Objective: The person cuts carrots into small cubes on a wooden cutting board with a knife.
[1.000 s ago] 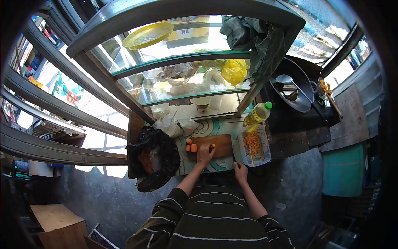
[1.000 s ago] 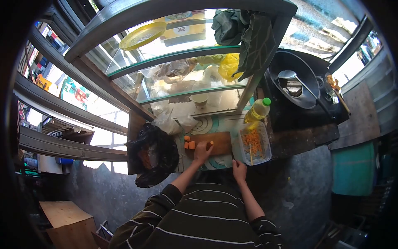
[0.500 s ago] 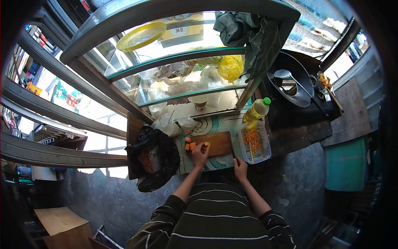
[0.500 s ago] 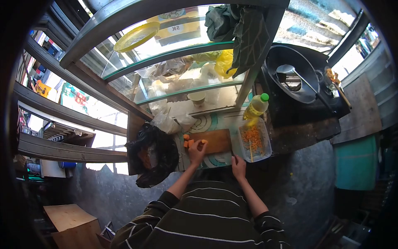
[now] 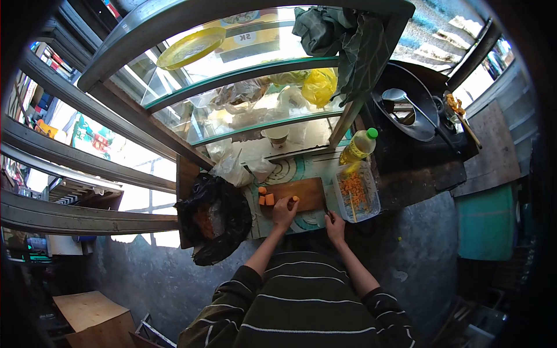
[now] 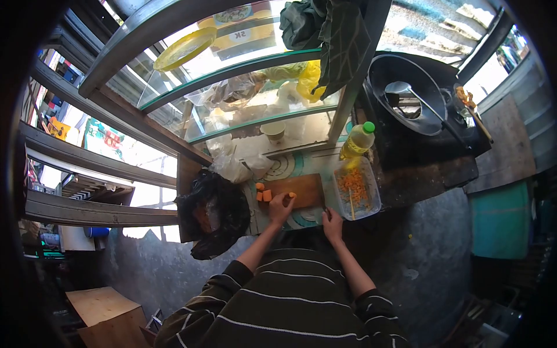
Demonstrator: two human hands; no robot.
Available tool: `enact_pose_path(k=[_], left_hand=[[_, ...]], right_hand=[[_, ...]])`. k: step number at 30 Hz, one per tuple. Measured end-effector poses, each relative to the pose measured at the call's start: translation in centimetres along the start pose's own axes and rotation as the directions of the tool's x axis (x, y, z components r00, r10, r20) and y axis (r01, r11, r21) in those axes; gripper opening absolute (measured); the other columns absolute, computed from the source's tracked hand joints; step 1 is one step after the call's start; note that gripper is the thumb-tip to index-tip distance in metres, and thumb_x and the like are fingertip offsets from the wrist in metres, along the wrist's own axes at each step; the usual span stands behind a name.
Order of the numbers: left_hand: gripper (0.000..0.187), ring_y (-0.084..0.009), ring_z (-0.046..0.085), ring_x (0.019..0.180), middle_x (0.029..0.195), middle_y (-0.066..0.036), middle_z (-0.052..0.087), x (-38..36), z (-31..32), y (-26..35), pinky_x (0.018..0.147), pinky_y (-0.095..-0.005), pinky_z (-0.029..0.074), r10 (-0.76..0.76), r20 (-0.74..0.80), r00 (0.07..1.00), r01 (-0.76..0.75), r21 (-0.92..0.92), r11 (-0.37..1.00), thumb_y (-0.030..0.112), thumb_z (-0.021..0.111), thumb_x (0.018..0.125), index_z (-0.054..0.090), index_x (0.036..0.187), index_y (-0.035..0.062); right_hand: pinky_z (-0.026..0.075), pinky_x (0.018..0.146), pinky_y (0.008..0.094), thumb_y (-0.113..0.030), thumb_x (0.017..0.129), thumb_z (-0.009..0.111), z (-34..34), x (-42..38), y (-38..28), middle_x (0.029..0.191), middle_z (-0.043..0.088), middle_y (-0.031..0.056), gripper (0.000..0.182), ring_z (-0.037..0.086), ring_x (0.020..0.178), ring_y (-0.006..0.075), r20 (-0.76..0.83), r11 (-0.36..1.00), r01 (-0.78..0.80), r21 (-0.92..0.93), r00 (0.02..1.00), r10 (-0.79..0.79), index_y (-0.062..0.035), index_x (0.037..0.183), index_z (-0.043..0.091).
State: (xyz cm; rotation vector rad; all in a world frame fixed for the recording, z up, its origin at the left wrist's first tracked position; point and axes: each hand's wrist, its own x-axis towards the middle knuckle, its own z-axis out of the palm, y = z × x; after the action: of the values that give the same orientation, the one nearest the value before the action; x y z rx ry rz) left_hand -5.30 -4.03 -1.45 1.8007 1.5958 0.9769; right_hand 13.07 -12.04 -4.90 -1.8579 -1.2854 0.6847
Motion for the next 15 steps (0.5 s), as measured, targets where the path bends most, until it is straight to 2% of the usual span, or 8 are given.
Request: enact_pose_path(k=[1, 3, 7, 9, 10, 12, 13, 15], left_hand=[[0.021, -0.0234, 0.06, 0.068, 0.072, -0.011, 0.06, 0.2, 0.3, -0.1, 0.063, -0.0339, 0.047, 0.011, 0.001, 1.0, -0.011, 0.019, 1.0, 0.018, 0.064, 0.074, 0.061, 0.085, 0.0005], [0.021, -0.0238, 0.06, 0.068, 0.072, -0.011, 0.061, 0.6, 0.8, -0.2, 0.063, -0.0343, 0.047, 0.024, 0.003, 1.0, -0.024, 0.037, 0.999, 0.018, 0.064, 0.074, 0.061, 0.084, 0.0006], [0.021, -0.0245, 0.06, 0.07, 0.071, -0.011, 0.061, 0.8, 1.4, -0.3, 0.064, -0.0349, 0.048, -0.017, 0.055, 0.998, 0.015, 0.025, 1.0, 0.02, 0.064, 0.074, 0.061, 0.084, 0.001], [0.021, -0.0245, 0.06, 0.07, 0.07, -0.011, 0.061, 1.0, 1.3, -0.5, 0.065, -0.0349, 0.048, -0.016, 0.061, 0.998, 0.015, 0.014, 1.0, 0.02, 0.063, 0.074, 0.061, 0.084, 0.0012], [0.021, -0.0249, 0.06, 0.07, 0.071, -0.012, 0.061, 1.0, 1.3, -0.5, 0.065, -0.0351, 0.048, -0.034, 0.076, 0.997, 0.033, 0.021, 0.999, 0.02, 0.063, 0.074, 0.062, 0.084, 0.0014], [0.021, -0.0252, 0.06, 0.071, 0.071, -0.012, 0.061, 1.0, 1.4, -0.4, 0.065, -0.0353, 0.048, -0.054, 0.097, 0.994, 0.051, 0.023, 0.998, 0.019, 0.063, 0.073, 0.062, 0.084, 0.0016], [0.021, -0.0256, 0.06, 0.07, 0.072, -0.012, 0.061, 0.9, 1.4, -0.4, 0.065, -0.0354, 0.048, -0.034, 0.083, 0.996, 0.03, 0.038, 0.999, 0.019, 0.063, 0.073, 0.062, 0.085, 0.0016], [0.021, -0.026, 0.06, 0.07, 0.072, -0.013, 0.061, 0.6, 1.3, -0.5, 0.064, -0.0356, 0.048, -0.015, 0.068, 0.998, 0.011, 0.058, 0.998, 0.019, 0.063, 0.073, 0.062, 0.085, 0.0016]], right_hand=[[0.043, 0.05, 0.0258, -0.022, 0.083, 0.055, 0.4, 0.7, -0.6, 0.071, 0.058, 0.0079, 0.032, 0.053, 0.058, 0.0123, -0.003, 1.0, -0.003, -0.002, 1.0, 0.003, 0.0035, 0.102, 0.057], [0.044, 0.056, 0.0286, -0.021, 0.082, 0.055, 1.2, 1.8, -1.1, 0.073, 0.059, 0.0106, 0.032, 0.054, 0.062, 0.015, 0.116, 0.992, -0.092, 0.085, 0.99, 0.081, 0.0038, 0.103, 0.056], [0.044, 0.061, 0.0313, -0.019, 0.082, 0.054, 1.8, 2.2, -0.7, 0.074, 0.059, 0.0132, 0.032, 0.056, 0.063, 0.0192, 0.142, 0.989, -0.063, 0.133, 0.989, 0.044, 0.0034, 0.104, 0.056], [0.044, 0.063, 0.0331, -0.017, 0.082, 0.053, 0.3, 1.3, -0.4, 0.076, 0.059, 0.0156, 0.03, 0.057, 0.066, 0.0229, -0.037, 0.999, -0.036, -0.037, 0.999, 0.035, 0.0034, 0.104, 0.056], [0.044, 0.063, 0.0331, -0.017, 0.082, 0.053, -0.4, 0.8, -1.4, 0.076, 0.059, 0.0156, 0.03, 0.057, 0.066, 0.0229, -0.036, 0.999, -0.035, -0.04, 0.999, 0.034, 0.0034, 0.104, 0.056], [0.044, 0.074, 0.038, -0.016, 0.082, 0.052, -1.8, -0.5, -2.9, 0.087, 0.059, 0.0205, 0.027, 0.057, 0.084, 0.0344, -0.042, 0.98, -0.197, -0.037, 0.98, 0.196, 0.0035, 0.101, 0.056], [0.044, 0.074, 0.038, -0.016, 0.082, 0.052, -1.8, -0.9, -2.4, 0.087, 0.059, 0.0205, 0.027, 0.057, 0.084, 0.0344, -0.042, 0.979, -0.201, -0.04, 0.979, 0.199, 0.0035, 0.101, 0.056], [0.044, 0.063, 0.0337, -0.016, 0.082, 0.053, -1.1, -1.7, -1.8, 0.074, 0.058, 0.0176, 0.028, 0.057, 0.068, 0.0253, 0.106, 0.996, 0.079, -0.044, 0.992, -0.074, 0.0054, 0.101, 0.055]])
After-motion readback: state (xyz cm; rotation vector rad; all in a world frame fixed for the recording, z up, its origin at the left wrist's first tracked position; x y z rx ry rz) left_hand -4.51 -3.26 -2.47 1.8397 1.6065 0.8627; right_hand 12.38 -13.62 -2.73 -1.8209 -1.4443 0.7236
